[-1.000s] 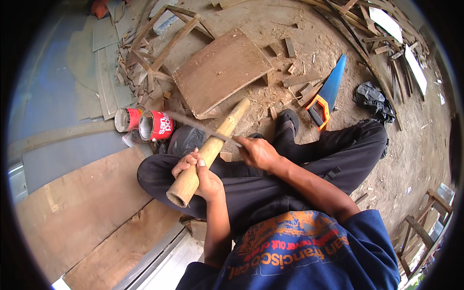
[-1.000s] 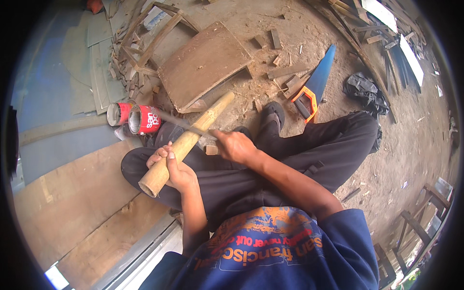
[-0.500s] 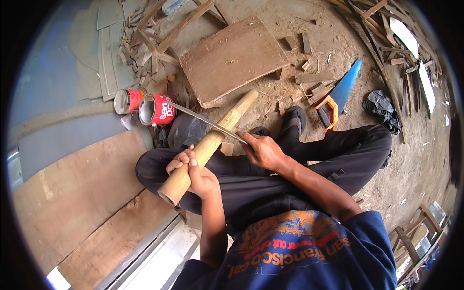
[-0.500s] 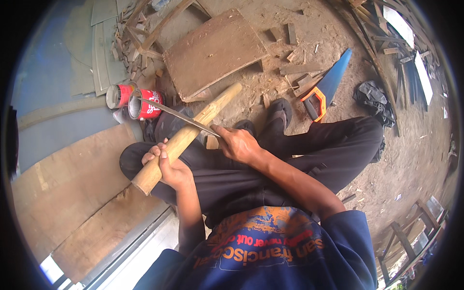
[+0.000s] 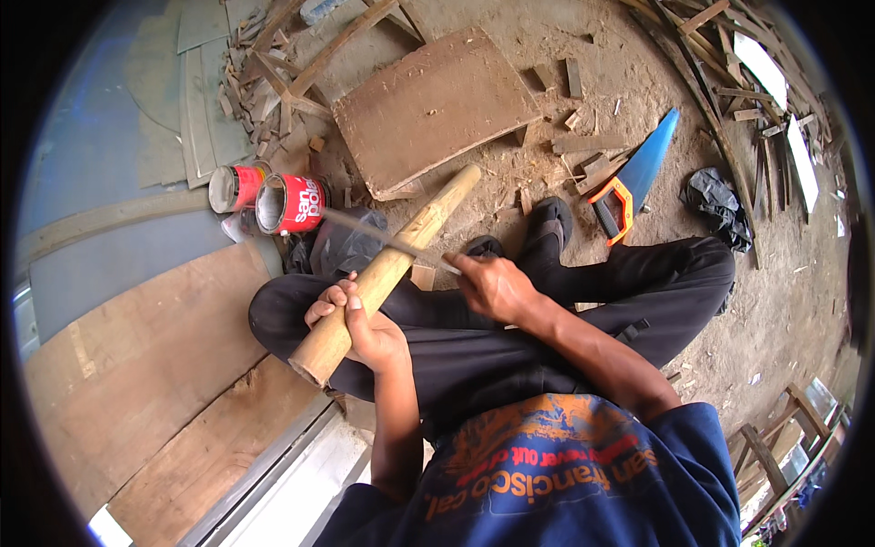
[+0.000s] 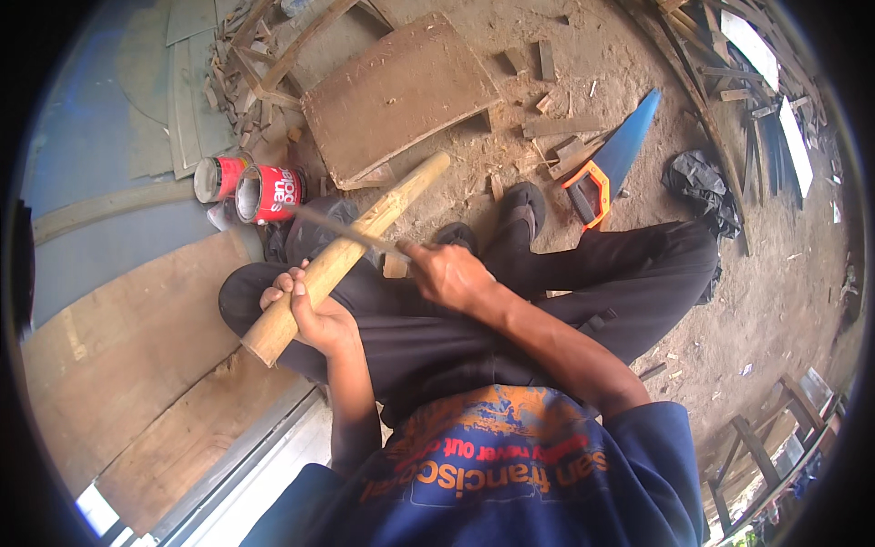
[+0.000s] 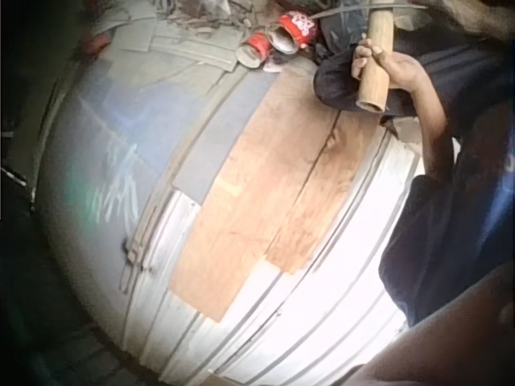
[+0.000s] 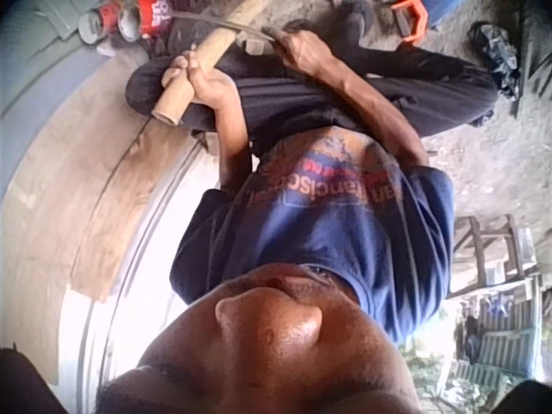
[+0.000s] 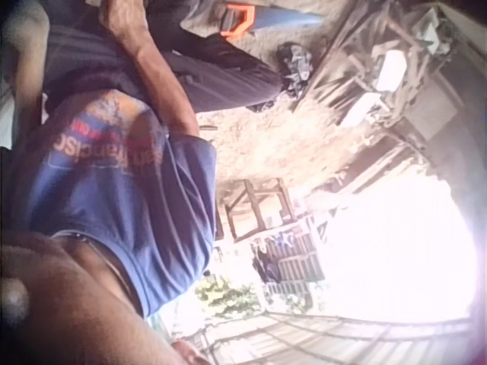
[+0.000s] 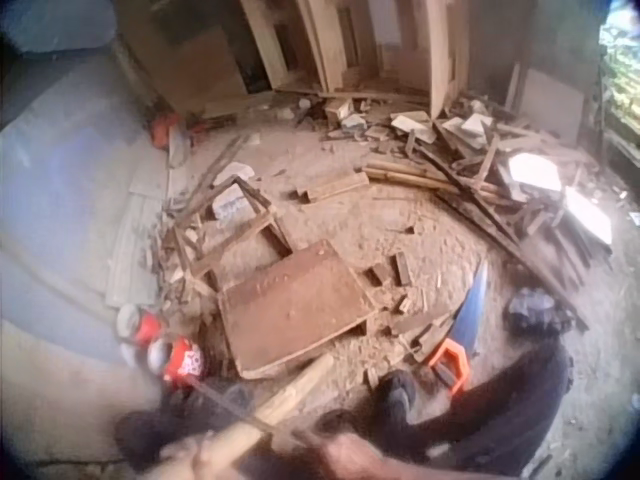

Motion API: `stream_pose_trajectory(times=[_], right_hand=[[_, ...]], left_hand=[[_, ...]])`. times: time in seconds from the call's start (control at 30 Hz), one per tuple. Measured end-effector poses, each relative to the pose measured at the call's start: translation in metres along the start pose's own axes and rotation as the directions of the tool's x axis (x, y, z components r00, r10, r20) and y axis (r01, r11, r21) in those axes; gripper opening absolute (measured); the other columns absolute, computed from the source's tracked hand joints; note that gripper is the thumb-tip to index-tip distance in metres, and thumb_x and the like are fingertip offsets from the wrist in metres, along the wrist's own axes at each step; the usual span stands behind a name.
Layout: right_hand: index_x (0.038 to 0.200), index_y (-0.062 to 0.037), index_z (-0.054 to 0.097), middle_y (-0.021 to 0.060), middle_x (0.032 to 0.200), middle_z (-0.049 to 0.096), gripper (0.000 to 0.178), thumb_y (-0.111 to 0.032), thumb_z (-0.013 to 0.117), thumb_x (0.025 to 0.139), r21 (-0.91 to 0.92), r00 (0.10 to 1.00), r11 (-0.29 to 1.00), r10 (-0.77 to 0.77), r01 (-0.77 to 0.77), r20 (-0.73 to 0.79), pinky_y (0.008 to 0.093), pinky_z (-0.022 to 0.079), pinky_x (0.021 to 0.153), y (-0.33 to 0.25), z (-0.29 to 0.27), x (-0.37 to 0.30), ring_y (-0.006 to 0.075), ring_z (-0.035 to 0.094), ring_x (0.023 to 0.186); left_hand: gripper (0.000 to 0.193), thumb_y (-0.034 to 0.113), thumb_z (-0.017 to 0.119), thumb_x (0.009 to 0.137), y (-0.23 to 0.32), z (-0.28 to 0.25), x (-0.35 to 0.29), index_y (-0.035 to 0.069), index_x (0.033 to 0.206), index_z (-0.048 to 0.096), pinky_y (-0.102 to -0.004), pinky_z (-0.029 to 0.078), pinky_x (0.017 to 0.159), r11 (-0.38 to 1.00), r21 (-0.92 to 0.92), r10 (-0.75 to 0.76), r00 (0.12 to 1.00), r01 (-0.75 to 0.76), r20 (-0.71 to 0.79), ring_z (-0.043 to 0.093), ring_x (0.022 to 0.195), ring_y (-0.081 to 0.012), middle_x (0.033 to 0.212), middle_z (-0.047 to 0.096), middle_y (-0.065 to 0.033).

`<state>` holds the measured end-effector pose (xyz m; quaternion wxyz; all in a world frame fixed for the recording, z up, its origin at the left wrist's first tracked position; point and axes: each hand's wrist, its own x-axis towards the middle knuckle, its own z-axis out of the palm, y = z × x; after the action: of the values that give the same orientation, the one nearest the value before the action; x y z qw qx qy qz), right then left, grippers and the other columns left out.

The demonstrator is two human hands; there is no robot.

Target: The person sits on the floor and uses a hand saw to cut a cylindrical wooden dowel. They hold the dowel with one hand and saw with the other, then switch to a different saw to continue cutting the dowel.

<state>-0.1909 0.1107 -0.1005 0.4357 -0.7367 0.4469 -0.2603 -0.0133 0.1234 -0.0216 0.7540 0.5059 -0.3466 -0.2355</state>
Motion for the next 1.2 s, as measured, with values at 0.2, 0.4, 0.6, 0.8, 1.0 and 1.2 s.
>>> stream_pose_trajectory(times=[0.2, 0.4, 0.6, 0.8, 1.0, 1.2], right_hand=[[0.128, -0.0036, 0.055, 0.0254, 0.081, 0.067, 0.043, -0.011, 0.06, 0.086, -0.024, 0.991, 0.99, 0.136, -0.136, 0.002, 0.0521, 0.054, 0.072, 0.032, 0.007, 0.006, 0.0433, 0.067, 0.078], [0.125, -0.0026, 0.059, 0.0288, 0.085, 0.066, 0.037, -0.011, 0.063, 0.089, 0.065, 0.964, 0.963, 0.256, -0.261, 0.074, 0.052, 0.053, 0.07, 0.019, 0.0, 0.005, 0.0446, 0.065, 0.08], [0.126, -0.0029, 0.058, 0.0272, 0.081, 0.067, 0.039, -0.012, 0.059, 0.088, 0.032, 0.999, 0.999, 0.035, -0.035, -0.01, 0.0527, 0.053, 0.072, 0.009, 0.001, 0.0, 0.0442, 0.066, 0.078], [0.125, -0.0011, 0.058, 0.0285, 0.084, 0.065, 0.037, -0.009, 0.061, 0.088, -0.016, 0.999, 1.0, 0.027, -0.026, 0.017, 0.0524, 0.052, 0.068, 0.023, -0.002, 0.005, 0.045, 0.064, 0.079], [0.129, -0.0044, 0.056, 0.0251, 0.088, 0.067, 0.048, -0.009, 0.061, 0.082, -0.028, 0.983, 0.983, 0.181, -0.181, 0.032, 0.053, 0.053, 0.073, 0.054, 0.005, 0.005, 0.0437, 0.067, 0.08], [0.124, -0.0058, 0.057, 0.0254, 0.081, 0.067, 0.036, -0.012, 0.058, 0.089, -0.049, 0.995, 0.994, 0.101, -0.102, -0.024, 0.0532, 0.054, 0.071, 0.05, 0.017, -0.007, 0.0449, 0.067, 0.079]], left_hand=[[0.033, -0.003, 0.059, 0.083, -0.002, 0.003, 0.001, 0.013, 0.103, 0.038, -0.0496, 0.044, 0.102, 1.0, -0.01, 0.002, 1.0, -0.002, -0.019, 0.054, 0.095, -0.0186, 0.092, 0.048, -0.0027], [0.03, -0.005, 0.055, 0.084, 0.001, 0.002, -0.002, 0.013, 0.104, 0.042, -0.0477, 0.046, 0.103, 0.998, -0.005, 0.062, 0.995, -0.061, 0.082, 0.056, 0.095, -0.0175, 0.094, 0.05, -0.002], [0.031, -0.003, 0.058, 0.082, -0.002, 0.001, -0.005, 0.012, 0.104, 0.042, -0.0492, 0.045, 0.103, 0.997, 0.01, 0.073, 0.993, -0.075, 0.096, 0.056, 0.097, -0.0196, 0.094, 0.05, -0.0025], [0.032, -0.003, 0.058, 0.081, -0.005, -0.005, -0.005, 0.012, 0.104, 0.042, -0.0502, 0.045, 0.103, 0.997, -0.012, 0.072, 0.994, -0.071, 0.079, 0.056, 0.097, -0.0197, 0.093, 0.05, -0.0028], [0.033, -0.005, 0.058, 0.08, -0.002, 0.0, -0.006, 0.011, 0.103, 0.041, -0.0512, 0.044, 0.102, 0.999, -0.024, 0.04, 0.999, -0.039, 0.029, 0.056, 0.095, -0.022, 0.092, 0.05, -0.0046], [0.033, -0.006, 0.059, 0.082, 0.001, 0.005, -0.004, 0.011, 0.103, 0.041, -0.0494, 0.045, 0.101, 1.0, -0.004, 0.021, 1.0, -0.021, 0.009, 0.056, 0.095, -0.0215, 0.092, 0.05, -0.0046]])
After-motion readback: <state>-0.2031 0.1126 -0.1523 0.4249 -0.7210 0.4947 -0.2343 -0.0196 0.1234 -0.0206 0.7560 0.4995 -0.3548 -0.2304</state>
